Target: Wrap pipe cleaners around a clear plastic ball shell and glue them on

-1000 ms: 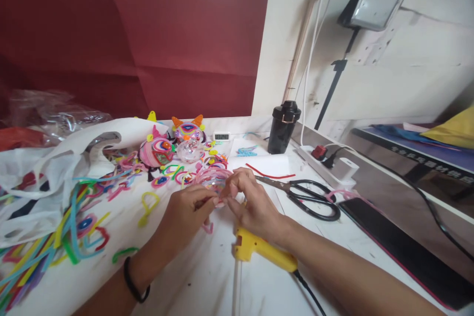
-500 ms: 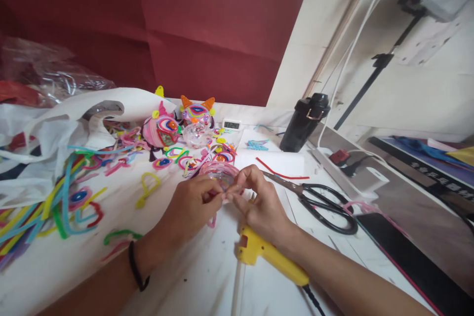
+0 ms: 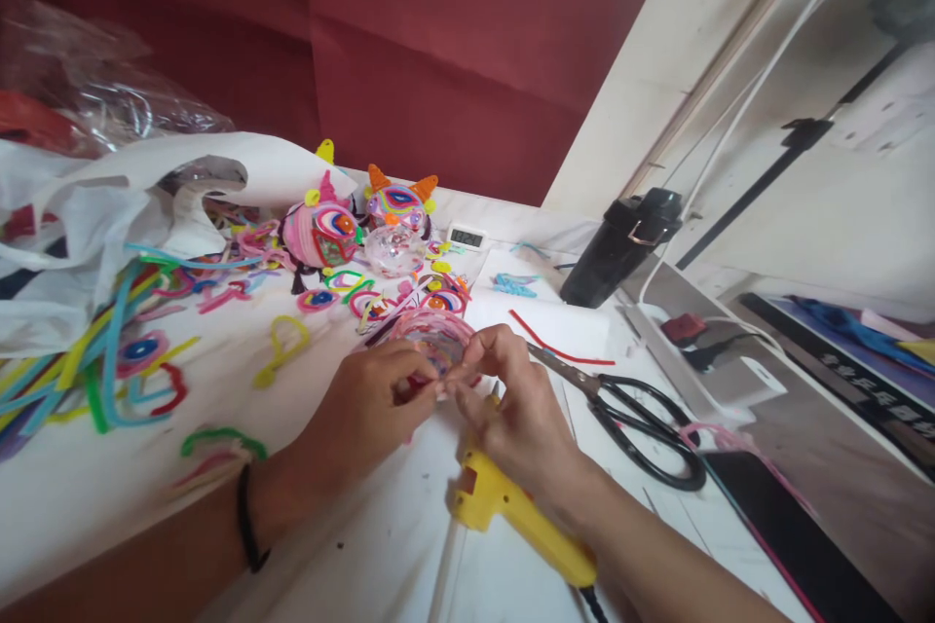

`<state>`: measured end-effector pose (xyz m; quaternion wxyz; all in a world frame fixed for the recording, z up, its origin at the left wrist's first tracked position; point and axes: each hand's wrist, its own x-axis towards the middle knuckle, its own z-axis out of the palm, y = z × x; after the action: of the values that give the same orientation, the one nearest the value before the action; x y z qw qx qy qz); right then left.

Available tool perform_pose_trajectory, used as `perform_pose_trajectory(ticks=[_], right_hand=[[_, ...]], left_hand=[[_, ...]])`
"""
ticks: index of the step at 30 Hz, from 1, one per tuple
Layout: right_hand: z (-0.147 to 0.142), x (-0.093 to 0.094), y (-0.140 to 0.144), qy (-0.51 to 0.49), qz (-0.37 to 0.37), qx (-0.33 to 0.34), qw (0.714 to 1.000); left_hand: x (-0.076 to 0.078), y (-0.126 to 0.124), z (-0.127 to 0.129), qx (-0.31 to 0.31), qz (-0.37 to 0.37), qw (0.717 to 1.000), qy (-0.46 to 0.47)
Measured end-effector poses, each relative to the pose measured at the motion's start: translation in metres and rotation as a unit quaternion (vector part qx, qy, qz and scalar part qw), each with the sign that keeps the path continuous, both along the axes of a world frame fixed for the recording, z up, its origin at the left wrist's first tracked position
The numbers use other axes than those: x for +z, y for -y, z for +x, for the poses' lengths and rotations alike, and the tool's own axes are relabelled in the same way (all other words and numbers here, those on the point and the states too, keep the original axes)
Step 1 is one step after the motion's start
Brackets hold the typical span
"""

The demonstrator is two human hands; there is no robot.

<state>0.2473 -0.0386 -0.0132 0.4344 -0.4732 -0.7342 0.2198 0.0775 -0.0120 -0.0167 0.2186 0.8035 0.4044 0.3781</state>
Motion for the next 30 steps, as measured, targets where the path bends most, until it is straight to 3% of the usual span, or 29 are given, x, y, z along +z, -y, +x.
perform_pose_trajectory(ticks=[9,17,23,27,30], right_hand=[[0.004,0.012,-0.004,0.009,-0.019,0.051,0.998],[0.016,0.025,-0.008,0.096,0.035,0.074,0.992],[0.027,0.051,0.007,0.253,0.115,0.003,0.961],[0.024,0.057,0.023,0.345,0.053,0.047,0.936],[0.017,0.056,0.031,0.425,-0.022,0.08,0.901]], left_hand=[[-0.003,0.0,-0.001,0.001,0.01,0.999,0.03],[0.001,-0.005,-0.002,0.008,-0.128,0.985,0.112],[0.006,-0.016,-0.007,0.035,-0.182,0.971,0.153],[0.009,-0.018,-0.008,0.049,-0.206,0.963,0.165],[0.011,-0.019,-0.008,0.063,-0.228,0.954,0.183]])
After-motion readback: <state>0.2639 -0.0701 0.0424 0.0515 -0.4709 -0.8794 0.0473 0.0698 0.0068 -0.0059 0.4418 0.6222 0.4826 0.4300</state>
